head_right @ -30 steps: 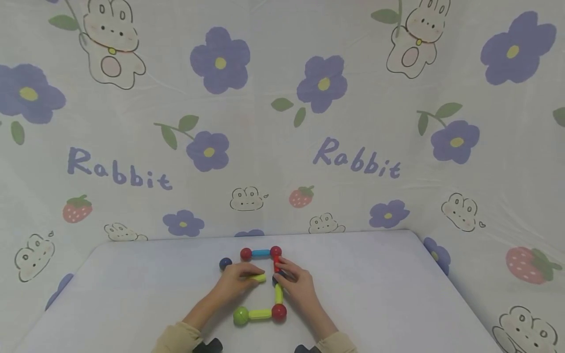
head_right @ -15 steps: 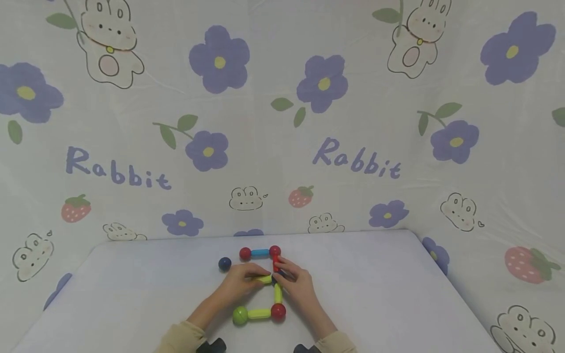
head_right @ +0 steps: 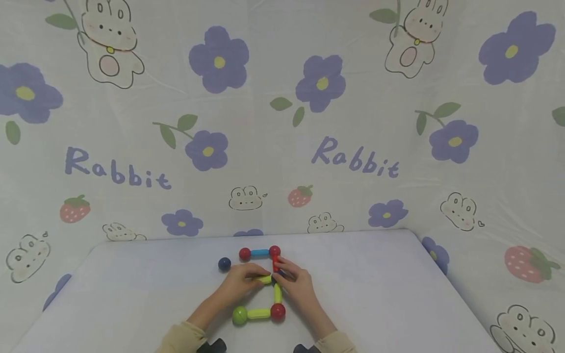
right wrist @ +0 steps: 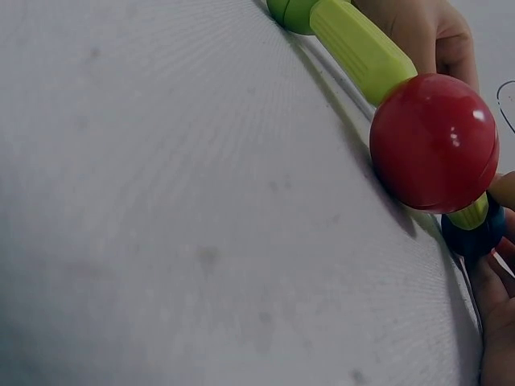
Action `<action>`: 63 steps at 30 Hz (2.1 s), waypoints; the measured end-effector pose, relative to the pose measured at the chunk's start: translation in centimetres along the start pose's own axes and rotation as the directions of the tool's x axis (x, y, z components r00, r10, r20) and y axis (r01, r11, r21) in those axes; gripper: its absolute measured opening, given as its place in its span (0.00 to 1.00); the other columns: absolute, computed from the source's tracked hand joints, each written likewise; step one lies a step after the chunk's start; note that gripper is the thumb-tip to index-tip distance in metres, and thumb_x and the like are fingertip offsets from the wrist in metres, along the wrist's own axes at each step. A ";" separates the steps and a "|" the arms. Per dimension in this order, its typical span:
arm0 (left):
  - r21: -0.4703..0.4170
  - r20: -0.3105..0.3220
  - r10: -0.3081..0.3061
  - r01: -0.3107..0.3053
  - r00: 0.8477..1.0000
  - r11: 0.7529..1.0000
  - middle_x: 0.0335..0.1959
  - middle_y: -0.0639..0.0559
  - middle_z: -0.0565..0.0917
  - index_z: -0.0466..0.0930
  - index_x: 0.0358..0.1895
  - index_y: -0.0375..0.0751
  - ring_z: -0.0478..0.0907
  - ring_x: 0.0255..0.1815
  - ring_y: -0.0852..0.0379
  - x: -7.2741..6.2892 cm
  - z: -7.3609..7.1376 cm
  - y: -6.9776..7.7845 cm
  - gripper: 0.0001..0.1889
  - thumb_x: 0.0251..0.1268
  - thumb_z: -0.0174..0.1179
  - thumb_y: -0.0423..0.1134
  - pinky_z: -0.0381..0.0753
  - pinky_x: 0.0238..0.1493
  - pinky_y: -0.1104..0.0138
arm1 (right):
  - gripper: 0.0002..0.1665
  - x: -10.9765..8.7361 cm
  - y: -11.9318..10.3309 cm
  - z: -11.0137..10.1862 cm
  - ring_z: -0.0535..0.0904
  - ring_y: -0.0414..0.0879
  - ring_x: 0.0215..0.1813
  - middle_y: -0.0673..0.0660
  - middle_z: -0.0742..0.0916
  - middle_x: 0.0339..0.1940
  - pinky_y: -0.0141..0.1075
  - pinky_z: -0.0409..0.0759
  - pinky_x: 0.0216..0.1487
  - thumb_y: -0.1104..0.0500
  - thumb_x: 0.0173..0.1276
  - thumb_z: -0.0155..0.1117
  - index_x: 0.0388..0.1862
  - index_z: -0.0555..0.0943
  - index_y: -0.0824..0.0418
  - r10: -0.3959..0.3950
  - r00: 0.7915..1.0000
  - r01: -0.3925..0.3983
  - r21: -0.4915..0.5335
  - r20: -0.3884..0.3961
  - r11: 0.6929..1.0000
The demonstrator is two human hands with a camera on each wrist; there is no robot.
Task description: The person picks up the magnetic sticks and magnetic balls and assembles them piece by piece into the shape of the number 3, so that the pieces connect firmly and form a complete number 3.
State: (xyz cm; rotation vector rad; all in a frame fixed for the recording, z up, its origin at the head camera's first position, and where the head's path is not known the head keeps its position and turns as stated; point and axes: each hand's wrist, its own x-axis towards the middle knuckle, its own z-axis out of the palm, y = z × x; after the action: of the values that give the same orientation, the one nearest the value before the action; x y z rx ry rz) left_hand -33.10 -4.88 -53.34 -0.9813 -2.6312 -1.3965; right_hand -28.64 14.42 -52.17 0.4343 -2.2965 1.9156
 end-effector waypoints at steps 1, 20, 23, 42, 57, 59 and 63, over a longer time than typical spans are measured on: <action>0.002 -0.001 0.001 -0.001 1.000 1.000 0.40 0.63 0.80 0.81 0.44 0.45 0.74 0.45 0.65 0.0 0.0 0.0 0.16 0.50 0.64 0.30 0.71 0.47 0.70 | 0.20 0.0 0.0 0.0 0.62 0.52 0.63 0.61 0.71 0.61 0.37 0.68 0.53 0.64 0.61 0.60 0.52 0.75 0.69 0.002 1.000 -0.002 -0.001 -0.001 1.000; 0.062 -0.396 0.133 -0.118 0.909 0.991 0.41 0.48 0.79 0.79 0.44 0.38 0.76 0.41 0.52 -0.8 -0.6 -0.4 0.15 0.50 0.64 0.29 0.75 0.43 0.61 | 0.20 -0.3 0.4 -0.1 0.64 0.51 0.62 0.60 0.72 0.60 0.39 0.67 0.53 0.64 0.60 0.62 0.51 0.76 0.68 0.001 1.000 -0.001 -0.010 -0.015 1.000; 0.082 -0.490 0.182 -0.163 0.853 0.983 0.39 0.45 0.79 0.79 0.43 0.36 0.77 0.40 0.49 -0.7 -0.8 -0.8 0.16 0.47 0.66 0.26 0.75 0.42 0.60 | 0.20 -0.3 1.1 -0.3 0.65 0.51 0.62 0.60 0.72 0.60 0.38 0.67 0.53 0.62 0.59 0.63 0.51 0.76 0.68 -0.014 1.000 0.014 0.015 -0.009 1.000; 0.089 -0.666 -0.097 0.209 0.740 0.974 0.50 0.40 0.71 0.72 0.53 0.33 0.65 0.55 0.44 -1.4 -2.0 -1.6 0.28 0.44 0.69 0.31 0.61 0.57 0.55 | 0.20 0.4 3.4 -0.1 0.66 0.41 0.60 0.50 0.74 0.59 0.31 0.68 0.52 0.56 0.58 0.65 0.50 0.79 0.61 0.002 0.999 -0.004 -0.024 -0.054 1.000; -0.004 -0.649 -0.222 0.288 0.728 0.957 0.42 0.39 0.77 0.78 0.43 0.32 0.73 0.48 0.43 -2.0 -2.3 -2.3 0.19 0.43 0.67 0.25 0.70 0.50 0.56 | 0.20 0.5 3.1 0.0 0.66 0.40 0.60 0.49 0.74 0.59 0.30 0.68 0.52 0.57 0.58 0.64 0.50 0.79 0.61 0.020 0.998 -0.021 -0.033 -0.055 0.999; -0.008 -0.646 -0.221 0.284 0.731 0.959 0.42 0.39 0.77 0.78 0.43 0.32 0.73 0.47 0.44 -2.0 -2.3 -2.2 0.18 0.42 0.66 0.24 0.70 0.50 0.57 | 0.20 0.5 3.1 0.0 0.66 0.40 0.60 0.49 0.74 0.59 0.30 0.68 0.52 0.56 0.58 0.64 0.50 0.78 0.61 0.021 0.998 -0.023 -0.026 -0.057 0.999; -0.016 -0.631 -0.227 0.280 0.742 0.960 0.41 0.40 0.77 0.78 0.42 0.33 0.74 0.47 0.45 -2.2 -2.4 -2.0 0.18 0.43 0.66 0.24 0.72 0.48 0.57 | 0.21 0.5 3.1 0.0 0.66 0.40 0.60 0.48 0.74 0.59 0.30 0.68 0.52 0.56 0.58 0.64 0.50 0.78 0.61 0.024 0.998 -0.025 -0.023 -0.058 0.999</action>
State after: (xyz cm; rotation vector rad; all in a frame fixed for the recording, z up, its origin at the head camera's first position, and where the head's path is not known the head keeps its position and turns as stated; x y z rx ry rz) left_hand -33.08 -8.62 -53.99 -0.0812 -2.3113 -1.3351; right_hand -29.99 14.87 -54.93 0.3454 -2.2964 1.8841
